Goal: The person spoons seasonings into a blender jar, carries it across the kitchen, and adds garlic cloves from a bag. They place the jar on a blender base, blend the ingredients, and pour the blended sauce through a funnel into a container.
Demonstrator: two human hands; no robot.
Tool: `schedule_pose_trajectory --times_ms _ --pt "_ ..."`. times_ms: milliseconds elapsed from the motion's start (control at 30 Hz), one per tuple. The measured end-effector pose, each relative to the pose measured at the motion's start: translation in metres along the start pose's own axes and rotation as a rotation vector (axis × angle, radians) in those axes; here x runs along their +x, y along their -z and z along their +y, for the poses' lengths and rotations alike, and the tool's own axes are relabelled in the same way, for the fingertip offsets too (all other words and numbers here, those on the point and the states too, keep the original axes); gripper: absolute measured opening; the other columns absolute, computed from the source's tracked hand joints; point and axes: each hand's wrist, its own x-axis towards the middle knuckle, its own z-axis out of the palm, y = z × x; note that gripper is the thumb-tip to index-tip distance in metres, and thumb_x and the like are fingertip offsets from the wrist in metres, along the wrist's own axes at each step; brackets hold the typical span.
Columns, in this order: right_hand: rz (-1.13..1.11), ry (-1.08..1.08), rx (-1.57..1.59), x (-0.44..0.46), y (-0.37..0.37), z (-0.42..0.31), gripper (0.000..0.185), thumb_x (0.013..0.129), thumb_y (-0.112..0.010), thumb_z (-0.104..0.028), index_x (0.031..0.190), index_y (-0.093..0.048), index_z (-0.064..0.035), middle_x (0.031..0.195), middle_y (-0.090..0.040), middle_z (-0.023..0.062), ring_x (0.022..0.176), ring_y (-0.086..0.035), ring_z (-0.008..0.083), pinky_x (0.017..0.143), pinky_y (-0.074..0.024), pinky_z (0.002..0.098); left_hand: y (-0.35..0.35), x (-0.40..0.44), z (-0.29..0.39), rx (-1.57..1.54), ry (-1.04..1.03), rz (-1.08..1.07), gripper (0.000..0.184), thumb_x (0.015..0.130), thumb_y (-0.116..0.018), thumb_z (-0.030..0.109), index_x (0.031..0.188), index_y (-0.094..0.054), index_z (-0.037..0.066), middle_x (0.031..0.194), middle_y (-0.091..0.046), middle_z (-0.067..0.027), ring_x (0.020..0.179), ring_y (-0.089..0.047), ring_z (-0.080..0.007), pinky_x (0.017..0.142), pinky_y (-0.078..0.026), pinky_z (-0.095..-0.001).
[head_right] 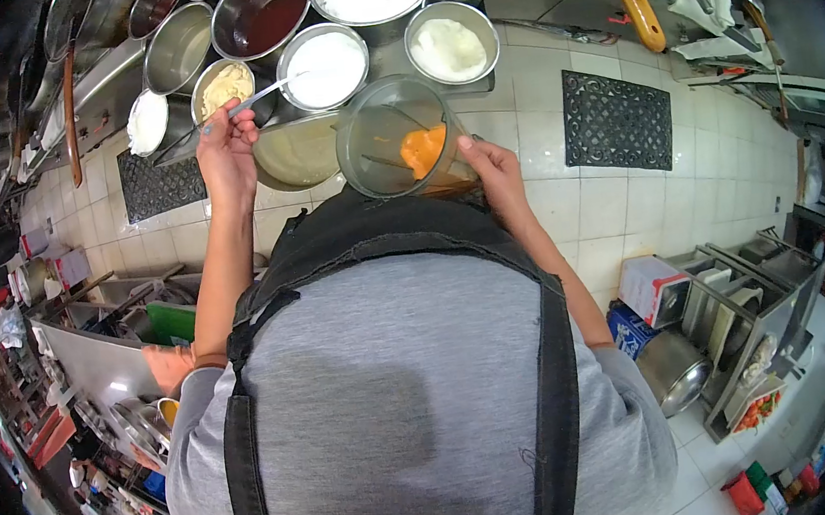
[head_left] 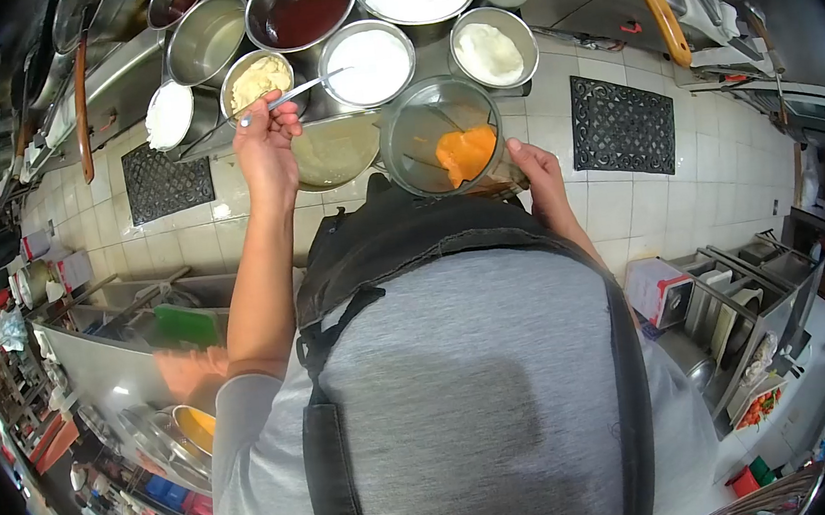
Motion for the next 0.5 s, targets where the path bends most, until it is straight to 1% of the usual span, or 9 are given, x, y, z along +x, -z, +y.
schedule_pose_trajectory --times_ms 200,300,400,467,500 --pt "-0.003 0.011 -0.031 0.003 0.001 0.003 0.036 0.092 -0.060 -0.034 0.092 -0.068 0.0013 0.082 -0.065 0.0020 0.071 -0.056 0.0062 0.066 -0.0440 0.0208 0.003 -0.001 0.006 0.008 -0.020 0.029 0.025 0.098 -0.047 0.018 0.104 -0.057 -0.005 0.079 -0.063 -0.0123 0.066 -0.057 -0.0142 0.060 -0.048 -0.0271" --pt "0.000 0.037 -0.043 0.004 -0.001 0.003 0.036 0.092 -0.060 -0.034 0.091 -0.068 0.0011 0.081 -0.065 0.0015 0.071 -0.055 0.0062 0.065 -0.0437 0.0209 0.001 -0.005 0.014 0.027 -0.056 0.007 0.025 0.098 -0.048 0.018 0.104 -0.057 -0.005 0.079 -0.063 -0.0120 0.066 -0.057 -0.0138 0.059 -0.047 -0.0262" --pt "0.005 -0.001 -0.089 0.005 0.003 0.003 0.037 0.092 -0.061 -0.035 0.092 -0.068 0.0014 0.082 -0.065 0.0020 0.071 -0.055 0.0063 0.066 -0.0440 0.0212 -0.006 -0.015 0.022 0.044 -0.060 -0.041 0.026 0.098 -0.049 0.019 0.103 -0.058 -0.005 0.079 -0.063 -0.0116 0.065 -0.057 -0.0134 0.059 -0.046 -0.0250" --pt "0.005 0.011 -0.050 0.003 -0.001 0.001 0.038 0.091 -0.061 -0.035 0.093 -0.068 0.0017 0.083 -0.065 0.0027 0.072 -0.056 0.0067 0.067 -0.0443 0.0215 -0.012 -0.024 0.024 0.157 -0.036 -0.077 0.027 0.097 -0.050 0.020 0.103 -0.058 -0.004 0.080 -0.064 -0.0110 0.065 -0.056 -0.0125 0.057 -0.046 -0.0245" --pt "0.005 0.008 -0.048 0.003 -0.001 0.000 0.038 0.091 -0.061 -0.035 0.093 -0.068 0.0017 0.083 -0.065 0.0027 0.072 -0.056 0.0067 0.067 -0.0443 0.0215 -0.014 -0.028 0.021 0.160 -0.033 -0.077 0.027 0.097 -0.050 0.020 0.103 -0.058 -0.004 0.080 -0.064 -0.0110 0.065 -0.056 -0.0125 0.057 -0.046 -0.0245"
